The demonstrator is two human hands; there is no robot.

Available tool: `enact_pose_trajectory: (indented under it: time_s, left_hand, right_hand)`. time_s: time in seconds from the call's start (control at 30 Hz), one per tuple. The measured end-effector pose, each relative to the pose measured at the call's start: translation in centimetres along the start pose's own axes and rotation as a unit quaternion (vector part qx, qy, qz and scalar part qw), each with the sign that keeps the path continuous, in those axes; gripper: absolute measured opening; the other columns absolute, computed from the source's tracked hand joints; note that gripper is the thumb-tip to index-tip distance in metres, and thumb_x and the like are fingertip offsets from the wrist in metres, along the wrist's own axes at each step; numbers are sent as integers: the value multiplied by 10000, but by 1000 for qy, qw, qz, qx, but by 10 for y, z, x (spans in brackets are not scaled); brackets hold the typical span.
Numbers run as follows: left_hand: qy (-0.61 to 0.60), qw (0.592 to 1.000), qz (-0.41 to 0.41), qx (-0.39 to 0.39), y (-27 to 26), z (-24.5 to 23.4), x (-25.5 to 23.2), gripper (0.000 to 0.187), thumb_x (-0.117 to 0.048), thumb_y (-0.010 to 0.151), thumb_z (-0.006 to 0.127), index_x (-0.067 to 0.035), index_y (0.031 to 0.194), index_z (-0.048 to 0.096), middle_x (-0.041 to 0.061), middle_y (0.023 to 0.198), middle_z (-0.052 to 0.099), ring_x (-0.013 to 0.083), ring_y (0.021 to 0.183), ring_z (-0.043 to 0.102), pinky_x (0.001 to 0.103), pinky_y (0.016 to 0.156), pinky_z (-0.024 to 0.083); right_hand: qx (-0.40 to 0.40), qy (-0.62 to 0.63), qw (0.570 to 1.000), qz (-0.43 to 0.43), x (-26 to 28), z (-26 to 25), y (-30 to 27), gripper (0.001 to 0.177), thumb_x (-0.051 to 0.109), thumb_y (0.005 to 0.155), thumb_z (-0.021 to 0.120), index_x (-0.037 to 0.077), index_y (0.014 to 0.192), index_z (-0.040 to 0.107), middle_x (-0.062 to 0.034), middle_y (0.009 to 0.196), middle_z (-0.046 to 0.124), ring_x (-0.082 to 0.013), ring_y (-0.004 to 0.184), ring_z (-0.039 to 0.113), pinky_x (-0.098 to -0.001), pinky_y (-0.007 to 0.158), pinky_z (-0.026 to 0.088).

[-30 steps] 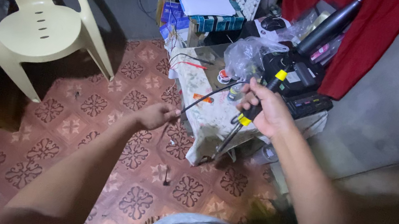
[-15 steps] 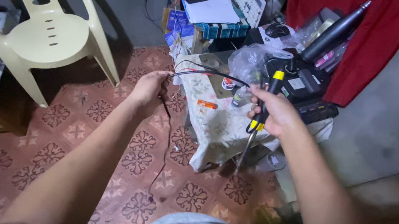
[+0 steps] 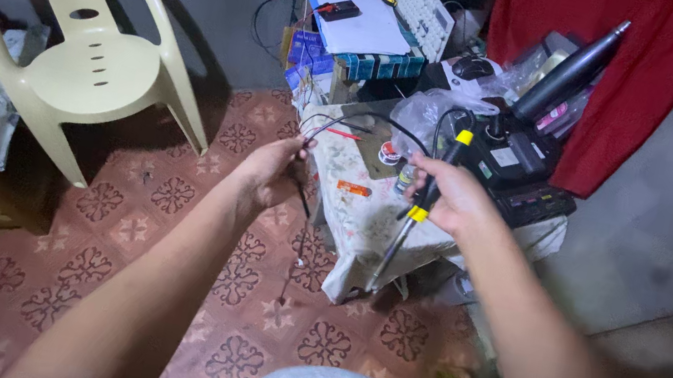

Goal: The person handles a soldering iron, a multimeter, and various small items on a cluttered table before picking up and moving a plastic chair.

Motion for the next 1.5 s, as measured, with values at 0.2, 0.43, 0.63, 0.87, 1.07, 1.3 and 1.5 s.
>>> enact_pose_trajectory:
  time_s: [0.2,0.43,0.63,0.87,1.07,1.3,1.5]
  left_hand:
    - [-136,989,-61,26,-4,11,-8,417,-375,1096,372,-80,971,638,-47,692,456,78,603,405,244,541,350]
    - [150,987,17,64,-42,20,-21,380,-370,1087,438,-86,935,639,4,748,538,139,662,496,313,632,436]
    - [574,809,5,128,-64,-19,18,182,-354,1005,562,-191,978,637,22,890,675,137,840,639,316,821,516]
    - [22,991,113,-74,-58,-36,-3,266,-372,1056,556,-142,925,540,-24,782,436,136,721,400,328,751,415]
    - [-123,988,91,2,-57,-5,-15,379,-459,1110,495,-148,897,535,-49,735,392,122,671,384,283,699,381]
    - [-110,991,54,61,-54,30,5,519,-457,1094,246,-123,1276,600,-32,775,512,120,690,440,288,659,380]
    - [-1,999,3,41,-56,48,19,340,-420,1104,399,-194,1297,565,-91,1021,707,67,702,445,244,648,337]
  right_hand:
    - [1,23,1000,-1,11,9,2,171,198,956,712,56,901,634,17,676,505,-117,585,490,-353,602,497]
    - [37,129,989,-60,42,-3,3,134,174,1004,671,109,918,591,32,718,528,-77,609,486,-259,597,432]
    - [29,85,989,-115,80,-11,-4,174,194,1000,664,110,878,574,40,678,500,-70,579,464,-265,601,450]
    - [-42,-194,980,1,66,-15,-10,160,213,929,705,78,851,669,71,632,484,-56,512,413,-252,514,405]
    - [-18,-217,975,45,25,18,-10,173,200,896,731,46,836,679,73,621,502,-57,488,413,-260,492,430]
    - [64,-274,959,32,-16,61,-13,167,188,863,774,31,876,719,40,674,560,-73,498,463,-257,477,410]
    - [80,-344,935,-32,-29,90,-15,133,156,840,777,58,916,727,19,743,642,-86,553,529,-240,476,427]
Point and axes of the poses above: each hand's wrist, its own y-axis towards the middle knuckle, its own z-axis out of the palm, x = y × z, the point moved 1 cm from there along y, towards the middle knuckle
